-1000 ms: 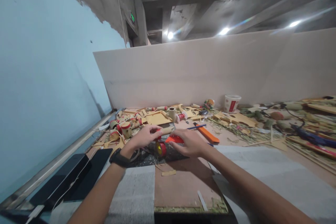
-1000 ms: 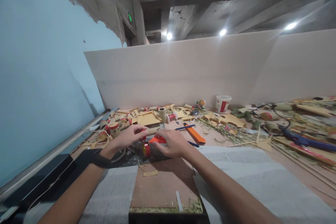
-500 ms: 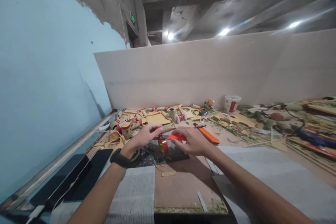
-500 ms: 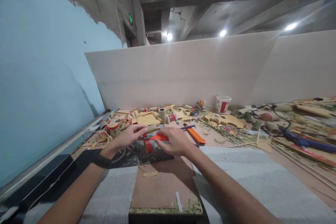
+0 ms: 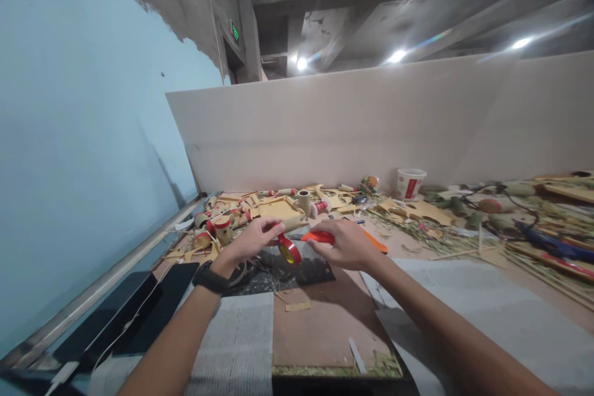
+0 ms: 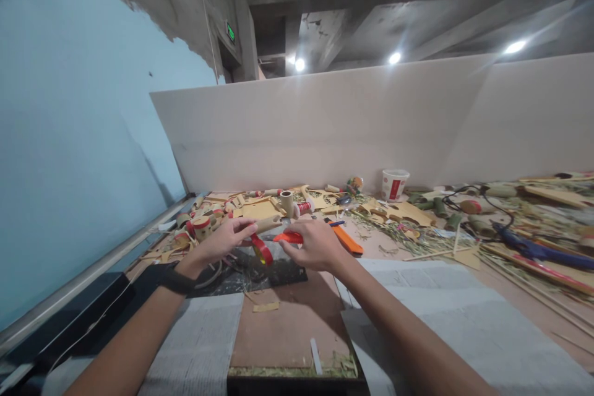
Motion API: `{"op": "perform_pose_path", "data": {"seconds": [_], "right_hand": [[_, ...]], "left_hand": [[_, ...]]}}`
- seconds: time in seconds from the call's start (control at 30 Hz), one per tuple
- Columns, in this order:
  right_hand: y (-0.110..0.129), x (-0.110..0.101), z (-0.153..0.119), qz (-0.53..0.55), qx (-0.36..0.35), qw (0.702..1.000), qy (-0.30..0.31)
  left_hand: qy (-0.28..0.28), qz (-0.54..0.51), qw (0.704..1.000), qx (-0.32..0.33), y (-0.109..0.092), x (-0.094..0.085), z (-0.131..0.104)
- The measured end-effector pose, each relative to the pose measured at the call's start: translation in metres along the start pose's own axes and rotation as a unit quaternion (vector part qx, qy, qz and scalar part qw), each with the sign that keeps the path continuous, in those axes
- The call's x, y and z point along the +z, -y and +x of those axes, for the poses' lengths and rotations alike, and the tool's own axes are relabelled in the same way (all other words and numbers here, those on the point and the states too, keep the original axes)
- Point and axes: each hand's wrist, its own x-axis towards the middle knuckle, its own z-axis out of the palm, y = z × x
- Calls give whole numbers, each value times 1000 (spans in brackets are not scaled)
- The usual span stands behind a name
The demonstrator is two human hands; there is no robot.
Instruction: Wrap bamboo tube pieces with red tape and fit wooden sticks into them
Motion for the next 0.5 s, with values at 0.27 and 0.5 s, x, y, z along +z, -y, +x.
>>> {"op": "perform_pose_path", "data": {"seconds": [0.27,0.5], "right_hand": [[-1,-5,-2,22,1,1000,-1],[17,3,0,34,-14,999,10]], "left_hand": [[-28,-17,998,-50,-7,-2,-4],[2,-15,999,-30,-9,4,-5]]}}
